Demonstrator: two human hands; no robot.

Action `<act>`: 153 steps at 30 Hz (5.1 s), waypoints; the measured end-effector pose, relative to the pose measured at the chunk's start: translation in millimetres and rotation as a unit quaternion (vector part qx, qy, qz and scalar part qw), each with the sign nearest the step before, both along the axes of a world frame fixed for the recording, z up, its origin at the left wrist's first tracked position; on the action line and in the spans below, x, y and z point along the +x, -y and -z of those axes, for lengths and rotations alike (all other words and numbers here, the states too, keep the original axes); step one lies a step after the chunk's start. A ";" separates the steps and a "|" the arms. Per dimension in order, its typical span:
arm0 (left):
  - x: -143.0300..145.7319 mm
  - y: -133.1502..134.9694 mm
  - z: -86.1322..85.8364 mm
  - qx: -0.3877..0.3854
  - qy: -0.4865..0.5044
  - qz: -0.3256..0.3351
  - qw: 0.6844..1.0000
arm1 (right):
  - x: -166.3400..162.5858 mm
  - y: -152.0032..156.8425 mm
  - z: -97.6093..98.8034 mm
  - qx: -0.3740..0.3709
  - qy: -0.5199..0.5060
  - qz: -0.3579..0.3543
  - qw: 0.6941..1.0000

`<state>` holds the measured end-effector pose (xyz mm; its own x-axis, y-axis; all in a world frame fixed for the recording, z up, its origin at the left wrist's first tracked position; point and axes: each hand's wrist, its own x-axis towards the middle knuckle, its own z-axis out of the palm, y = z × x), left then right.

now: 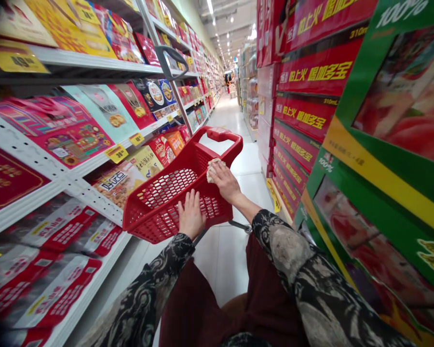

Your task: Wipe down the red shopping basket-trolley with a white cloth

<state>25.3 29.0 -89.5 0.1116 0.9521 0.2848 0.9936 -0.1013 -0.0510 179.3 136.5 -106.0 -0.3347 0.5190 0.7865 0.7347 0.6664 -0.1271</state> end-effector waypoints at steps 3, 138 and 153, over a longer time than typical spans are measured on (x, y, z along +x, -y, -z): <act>11.2 -5.8 -9.9 0.010 0.000 0.018 1.000 | 12.0 -5.0 6.9 -0.026 0.014 0.027 0.999; -88.1 25.3 18.5 -0.136 0.076 -0.079 0.985 | -53.2 44.0 -9.5 -0.257 0.168 -0.038 0.951; -133.5 40.4 39.5 -0.189 0.127 -0.166 0.959 | -59.0 59.1 35.8 -0.157 0.137 0.006 0.978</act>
